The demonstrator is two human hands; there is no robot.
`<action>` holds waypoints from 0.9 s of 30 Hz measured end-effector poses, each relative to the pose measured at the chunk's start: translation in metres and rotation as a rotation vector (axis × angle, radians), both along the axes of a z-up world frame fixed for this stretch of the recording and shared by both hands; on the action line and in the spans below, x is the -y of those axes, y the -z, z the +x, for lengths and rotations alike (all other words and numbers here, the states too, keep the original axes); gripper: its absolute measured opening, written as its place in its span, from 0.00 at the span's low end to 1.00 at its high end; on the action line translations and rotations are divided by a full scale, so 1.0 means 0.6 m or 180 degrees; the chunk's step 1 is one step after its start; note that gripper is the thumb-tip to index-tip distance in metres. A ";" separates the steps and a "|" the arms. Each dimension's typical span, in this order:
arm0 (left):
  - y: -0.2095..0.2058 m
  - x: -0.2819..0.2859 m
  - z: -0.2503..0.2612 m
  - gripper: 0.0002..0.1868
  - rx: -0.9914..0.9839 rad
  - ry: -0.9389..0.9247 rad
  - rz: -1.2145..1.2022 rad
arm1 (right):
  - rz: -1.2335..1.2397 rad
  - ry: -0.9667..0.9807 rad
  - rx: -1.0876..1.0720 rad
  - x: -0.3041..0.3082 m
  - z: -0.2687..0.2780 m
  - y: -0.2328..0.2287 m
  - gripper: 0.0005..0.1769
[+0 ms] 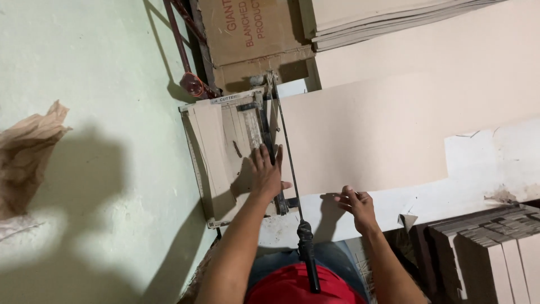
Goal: The person uses a manual paper cutter to trim sheets of light-colored paper. They repeatedly position the paper against the guide, press down the lever to cut, and then remove the trimmed sheets, stacking them on the side of the machine.
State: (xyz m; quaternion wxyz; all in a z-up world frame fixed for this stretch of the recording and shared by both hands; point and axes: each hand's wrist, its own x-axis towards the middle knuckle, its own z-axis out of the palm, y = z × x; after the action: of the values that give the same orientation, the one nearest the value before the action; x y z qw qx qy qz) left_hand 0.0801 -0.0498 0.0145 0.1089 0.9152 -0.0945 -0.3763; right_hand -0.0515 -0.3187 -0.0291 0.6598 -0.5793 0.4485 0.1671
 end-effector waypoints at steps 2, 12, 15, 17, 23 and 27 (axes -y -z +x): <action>0.037 0.017 -0.009 0.63 -0.0104 0.0090 0.0593 | -0.0188 -0.0450 -0.0342 0.009 -0.010 0.019 0.28; 0.088 0.033 -0.009 0.76 -0.0014 0.0371 0.1428 | -0.1648 -0.4315 -0.0550 -0.210 -0.070 -0.245 0.66; 0.045 0.030 0.003 0.69 -0.0250 0.0247 0.1155 | -0.1797 -0.3949 -0.0325 -0.214 -0.146 -0.080 0.45; 0.045 0.031 0.004 0.69 -0.0330 0.0173 0.0878 | -0.2564 -0.3698 0.0235 -0.201 -0.209 0.067 0.51; 0.076 0.023 -0.012 0.69 0.0106 0.0322 0.0825 | -0.1923 -0.3655 -0.0233 -0.194 -0.180 -0.013 0.51; 0.073 0.021 -0.024 0.69 0.0193 0.0305 0.0811 | -0.2084 -0.3666 0.0346 -0.202 -0.185 -0.023 0.50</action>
State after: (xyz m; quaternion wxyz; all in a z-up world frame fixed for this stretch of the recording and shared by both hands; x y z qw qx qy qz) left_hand 0.0659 -0.0625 -0.0290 -0.0293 0.9271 -0.0928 -0.3621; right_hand -0.1626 -0.1972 -0.0155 0.2767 -0.9045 0.0609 0.3187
